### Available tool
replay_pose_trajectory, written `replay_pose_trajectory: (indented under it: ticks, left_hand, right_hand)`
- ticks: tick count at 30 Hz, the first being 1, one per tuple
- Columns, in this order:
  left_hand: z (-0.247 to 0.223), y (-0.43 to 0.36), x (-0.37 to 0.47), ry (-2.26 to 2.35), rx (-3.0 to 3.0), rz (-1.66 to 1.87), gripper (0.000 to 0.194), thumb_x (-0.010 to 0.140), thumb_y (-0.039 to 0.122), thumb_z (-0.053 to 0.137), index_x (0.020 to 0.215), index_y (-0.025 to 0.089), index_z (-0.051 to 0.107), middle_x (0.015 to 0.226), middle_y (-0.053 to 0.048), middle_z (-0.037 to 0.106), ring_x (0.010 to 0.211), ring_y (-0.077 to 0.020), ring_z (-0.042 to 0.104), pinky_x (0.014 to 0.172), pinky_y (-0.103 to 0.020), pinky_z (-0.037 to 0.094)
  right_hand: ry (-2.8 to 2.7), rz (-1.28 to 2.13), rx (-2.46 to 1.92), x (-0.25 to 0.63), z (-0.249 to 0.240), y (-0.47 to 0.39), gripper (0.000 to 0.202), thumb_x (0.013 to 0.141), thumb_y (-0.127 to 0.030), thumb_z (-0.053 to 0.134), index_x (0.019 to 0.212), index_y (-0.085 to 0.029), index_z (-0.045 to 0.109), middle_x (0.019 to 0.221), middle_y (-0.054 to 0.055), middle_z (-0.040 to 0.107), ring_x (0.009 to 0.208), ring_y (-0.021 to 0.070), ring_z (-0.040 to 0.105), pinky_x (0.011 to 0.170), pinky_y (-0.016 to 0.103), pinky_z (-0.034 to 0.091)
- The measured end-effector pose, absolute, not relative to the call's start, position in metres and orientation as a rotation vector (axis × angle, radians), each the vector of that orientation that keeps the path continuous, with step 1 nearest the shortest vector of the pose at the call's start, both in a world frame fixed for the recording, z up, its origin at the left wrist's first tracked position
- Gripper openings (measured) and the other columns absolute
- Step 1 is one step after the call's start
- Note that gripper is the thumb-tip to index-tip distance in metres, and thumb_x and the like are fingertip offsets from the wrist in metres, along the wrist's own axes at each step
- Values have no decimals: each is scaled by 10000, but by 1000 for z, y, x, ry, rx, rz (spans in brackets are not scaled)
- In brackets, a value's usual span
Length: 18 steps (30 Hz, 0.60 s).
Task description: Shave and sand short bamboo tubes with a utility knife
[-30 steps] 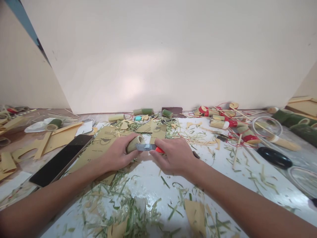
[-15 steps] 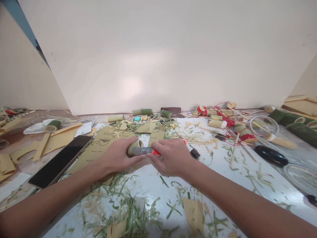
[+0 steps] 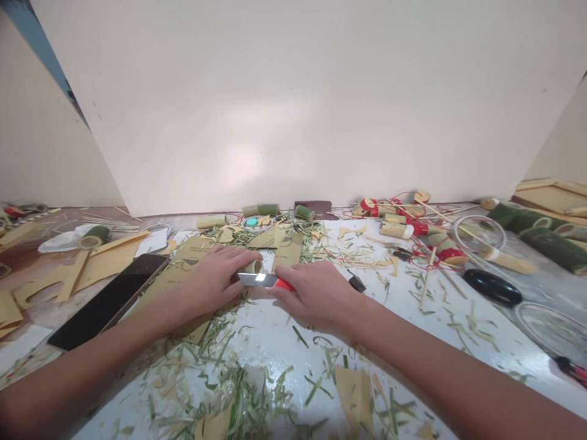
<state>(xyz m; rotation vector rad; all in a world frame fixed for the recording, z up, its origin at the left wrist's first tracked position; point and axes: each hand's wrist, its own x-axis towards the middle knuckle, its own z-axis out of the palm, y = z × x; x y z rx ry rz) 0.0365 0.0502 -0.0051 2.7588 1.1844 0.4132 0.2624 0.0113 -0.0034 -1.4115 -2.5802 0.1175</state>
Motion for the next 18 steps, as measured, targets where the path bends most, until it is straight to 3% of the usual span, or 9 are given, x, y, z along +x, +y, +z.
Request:
replay_pose_trajectory:
  ticks: [4,7,9,11,14,18]
  left_hand:
    - [-2,47,39,1212,2690,377,353,858,206,474,1209,230,503,1141,-59,659,1007,-253,602,823,-372,434]
    - [-1,44,42,1236,2610,390,285,875,439,527,1053,218,549,963,-37,682,826,-229,615,668,-323,410]
    - [-1,44,43,1283,2584,394,429,816,634,541,896,213,556,836,-23,663,724,-213,588,601,-304,367]
    - [-1,45,42,1306,2589,389,497,787,705,522,810,209,539,772,-17,640,673,-199,560,575,-294,336]
    - [0,46,40,1244,2613,376,452,812,656,524,829,204,542,779,-18,636,681,-195,550,595,-292,342]
    - [5,45,37,1173,2616,348,222,864,420,523,853,202,562,830,-21,644,738,-198,568,636,-290,362]
  right_hand:
    - [-2567,161,-1470,260,-1,10,366,947,-521,377,809,-208,507,605,-2,578,496,133,388,508,258,187]
    - [-2562,192,-1486,259,1,9,398,942,-547,380,782,-204,506,616,12,575,516,142,408,516,256,209]
    - [-2557,222,-1493,258,2,8,417,943,-559,372,760,-205,493,626,16,577,530,145,419,522,254,219]
    - [-2566,240,-1494,257,3,7,424,948,-563,352,753,-208,476,622,12,570,527,144,416,524,253,219]
    - [-2601,265,-1495,256,10,4,382,971,-508,322,770,-213,457,628,8,562,531,147,419,525,256,217]
    - [-2616,343,-1517,257,21,1,317,988,-438,306,806,-218,444,663,10,571,565,158,446,529,258,237]
